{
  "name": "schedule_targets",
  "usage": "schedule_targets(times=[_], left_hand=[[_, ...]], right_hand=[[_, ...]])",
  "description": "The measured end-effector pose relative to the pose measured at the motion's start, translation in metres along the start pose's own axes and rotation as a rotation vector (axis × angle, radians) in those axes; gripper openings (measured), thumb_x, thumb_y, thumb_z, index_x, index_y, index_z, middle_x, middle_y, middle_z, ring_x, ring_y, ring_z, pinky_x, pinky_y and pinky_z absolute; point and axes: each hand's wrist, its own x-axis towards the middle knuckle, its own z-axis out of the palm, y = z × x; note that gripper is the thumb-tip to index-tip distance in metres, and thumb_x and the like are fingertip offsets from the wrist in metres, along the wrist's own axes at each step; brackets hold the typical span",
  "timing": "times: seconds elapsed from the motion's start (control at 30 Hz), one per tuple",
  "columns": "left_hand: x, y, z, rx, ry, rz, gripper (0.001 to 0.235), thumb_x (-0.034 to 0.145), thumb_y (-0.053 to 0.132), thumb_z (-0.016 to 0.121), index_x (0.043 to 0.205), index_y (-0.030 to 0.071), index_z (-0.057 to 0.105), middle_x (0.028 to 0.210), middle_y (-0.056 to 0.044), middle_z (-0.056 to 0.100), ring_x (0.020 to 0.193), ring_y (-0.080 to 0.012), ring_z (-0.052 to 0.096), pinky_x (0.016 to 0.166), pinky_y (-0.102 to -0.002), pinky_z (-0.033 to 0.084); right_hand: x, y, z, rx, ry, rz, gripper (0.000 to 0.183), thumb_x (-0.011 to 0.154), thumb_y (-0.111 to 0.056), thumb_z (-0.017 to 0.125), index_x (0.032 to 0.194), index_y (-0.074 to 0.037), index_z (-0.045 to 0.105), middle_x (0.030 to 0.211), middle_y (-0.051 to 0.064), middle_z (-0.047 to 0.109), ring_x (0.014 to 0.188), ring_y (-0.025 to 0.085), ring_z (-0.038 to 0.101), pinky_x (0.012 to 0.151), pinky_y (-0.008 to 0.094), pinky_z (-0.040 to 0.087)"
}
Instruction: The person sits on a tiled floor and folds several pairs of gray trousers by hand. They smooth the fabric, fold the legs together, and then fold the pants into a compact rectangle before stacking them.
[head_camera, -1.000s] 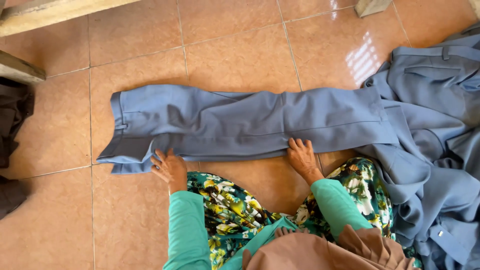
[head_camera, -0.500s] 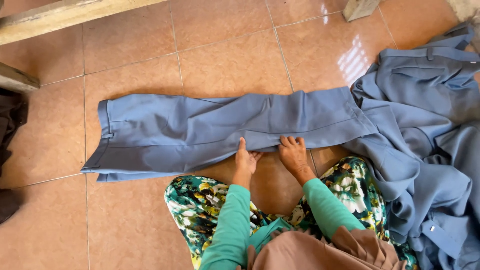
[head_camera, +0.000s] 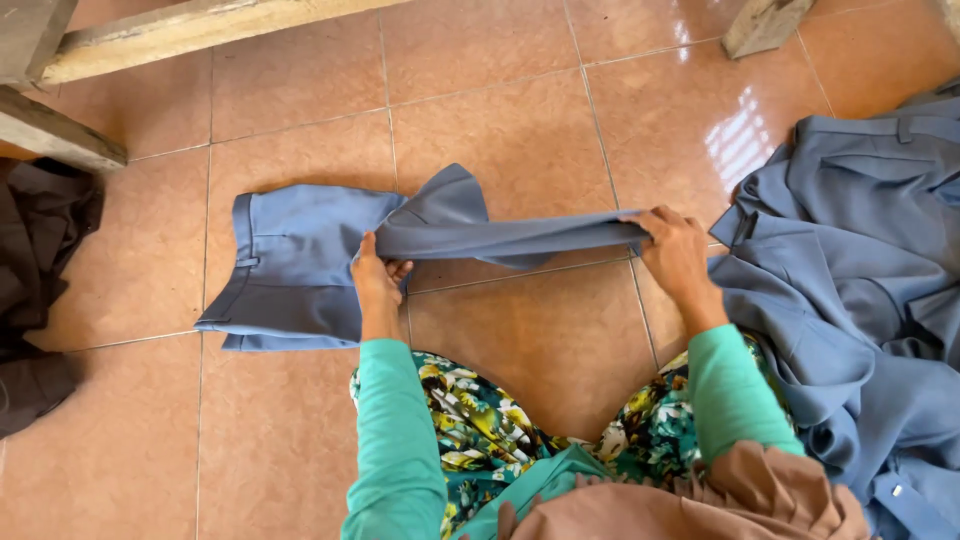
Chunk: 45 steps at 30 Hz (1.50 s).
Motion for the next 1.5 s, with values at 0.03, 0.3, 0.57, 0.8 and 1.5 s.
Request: schedule_targets(times=[0.03,0.3,0.57,0.8,1.5], left_hand=[[0.004,0.005,0.005,0.246,-0.074,-0.049,0.080,0.098,0.053,0.061,0.142,-0.003,0.024,0.119,-0.033,0.056,0.079,-0.0376,0.075,0.063,-0.036,0.067],[-0.037,0.031,0.034,0.409,-0.322,-0.282,0.041,0.094,0.035,0.055,0.110,-0.002,0.063,0.098,-0.029,0.075,0.087,-0.0385,0.077,0.053,-0.025,0.050],[0.006,-0.010,0.074,-0.024,-0.086,-0.053,0.083,0.104,0.046,0.056,0.154,-0.009,0.021,0.155,-0.039,0.021,0.139,-0.0596,0.035,0.106,-0.067,0.047],[-0.057,0.000,0.023,-0.450,0.230,0.281,0.072,0.099,0.048,0.070,0.148,0.000,0.047,0.146,-0.029,0.051,0.134,-0.0437,0.054,0.112,-0.059,0.043],[-0.094,-0.172,-0.043,1.140,0.004,0.996,0.062,0.082,0.000,0.068,0.140,0.023,0.061,0.162,-0.026,0.028,0.148,-0.0462,0.029,0.117,-0.054,0.032]], right_hand=[[0.020,-0.002,-0.016,0.114,-0.158,0.089,0.032,0.082,-0.007,0.070,0.105,-0.029,0.073,0.107,-0.002,0.073,0.104,0.027,0.070,0.092,0.041,0.051],[0.105,0.000,-0.112,0.142,-0.604,0.386,0.052,0.080,-0.020,0.079,0.129,-0.033,0.069,0.118,-0.004,0.074,0.116,0.024,0.065,0.094,0.040,0.046],[0.101,0.082,-0.031,-0.255,-0.060,0.059,0.030,0.094,-0.014,0.080,0.109,-0.039,0.075,0.098,-0.013,0.073,0.103,0.014,0.069,0.110,0.038,0.037],[-0.011,0.023,-0.014,0.007,0.039,-0.052,0.040,0.089,0.002,0.060,0.089,-0.035,0.077,0.091,-0.012,0.074,0.107,0.018,0.063,0.114,0.045,0.031],[-0.126,0.014,0.071,0.047,-0.557,0.913,0.072,0.081,-0.061,0.080,0.135,-0.020,0.055,0.125,0.010,0.058,0.121,0.037,0.055,0.092,0.062,0.052]])
